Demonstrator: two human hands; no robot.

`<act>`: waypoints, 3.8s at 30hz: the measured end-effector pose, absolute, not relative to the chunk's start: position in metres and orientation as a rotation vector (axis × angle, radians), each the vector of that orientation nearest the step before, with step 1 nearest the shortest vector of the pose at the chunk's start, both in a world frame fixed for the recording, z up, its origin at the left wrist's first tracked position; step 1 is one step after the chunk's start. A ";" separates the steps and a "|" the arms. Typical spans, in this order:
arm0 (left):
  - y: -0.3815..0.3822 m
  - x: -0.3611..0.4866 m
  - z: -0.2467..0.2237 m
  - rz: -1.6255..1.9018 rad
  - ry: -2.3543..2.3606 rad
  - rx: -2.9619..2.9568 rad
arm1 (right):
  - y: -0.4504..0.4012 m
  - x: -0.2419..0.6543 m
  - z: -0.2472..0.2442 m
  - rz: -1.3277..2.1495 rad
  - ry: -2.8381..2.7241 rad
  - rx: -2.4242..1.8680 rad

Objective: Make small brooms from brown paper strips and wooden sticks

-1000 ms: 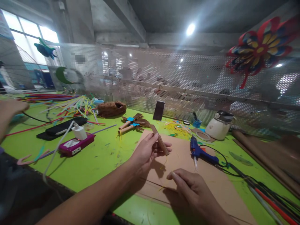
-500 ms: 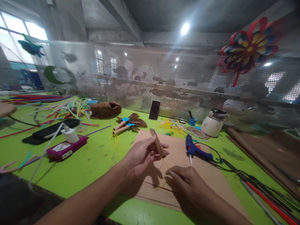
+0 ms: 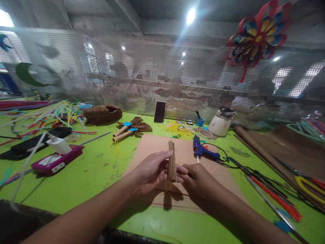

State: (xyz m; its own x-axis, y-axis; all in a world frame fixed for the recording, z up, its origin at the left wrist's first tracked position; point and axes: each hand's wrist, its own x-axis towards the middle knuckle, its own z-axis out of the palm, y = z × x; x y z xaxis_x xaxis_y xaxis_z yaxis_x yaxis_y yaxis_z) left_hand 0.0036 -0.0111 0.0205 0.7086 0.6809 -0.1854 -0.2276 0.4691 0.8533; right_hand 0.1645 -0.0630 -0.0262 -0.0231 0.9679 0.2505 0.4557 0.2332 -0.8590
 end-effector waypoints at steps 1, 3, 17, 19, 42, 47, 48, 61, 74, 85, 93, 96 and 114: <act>-0.011 0.003 0.021 0.599 0.563 0.942 | -0.061 0.167 -0.025 0.694 -1.671 -1.379; -0.010 0.002 0.022 0.620 0.583 0.984 | -0.056 0.176 -0.017 0.609 -1.777 -1.437; 0.014 -0.003 0.010 0.804 0.618 0.870 | -0.037 0.264 0.028 0.198 -1.696 -1.678; 0.014 -0.003 0.010 0.803 0.627 0.851 | -0.024 0.282 0.013 0.024 -1.698 -1.813; 0.014 -0.005 0.001 0.727 0.424 0.774 | -0.046 0.272 0.027 0.581 -1.774 -1.576; 0.016 -0.003 -0.004 0.745 0.426 0.765 | -0.085 0.252 0.035 0.687 -1.840 -1.482; 0.016 -0.003 -0.005 0.748 0.433 0.770 | -0.089 0.248 0.034 0.680 -1.856 -1.501; 0.012 0.000 -0.003 0.663 0.469 0.827 | -0.092 0.239 0.030 0.672 -2.009 -1.532; 0.012 0.001 -0.002 0.672 0.490 0.916 | -0.092 0.234 0.030 0.545 -2.002 -1.415; 0.009 0.001 -0.003 0.615 0.473 0.891 | -0.091 0.242 0.020 0.531 -2.023 -1.439; 0.014 -0.001 -0.008 0.555 0.509 0.896 | -0.095 0.241 0.021 0.504 -2.036 -1.420; 0.016 -0.001 -0.010 0.568 0.507 0.906 | -0.097 0.242 0.020 0.451 -2.055 -1.402; 0.014 -0.001 -0.009 0.526 0.532 0.894 | -0.094 0.240 0.027 0.383 -2.056 -1.395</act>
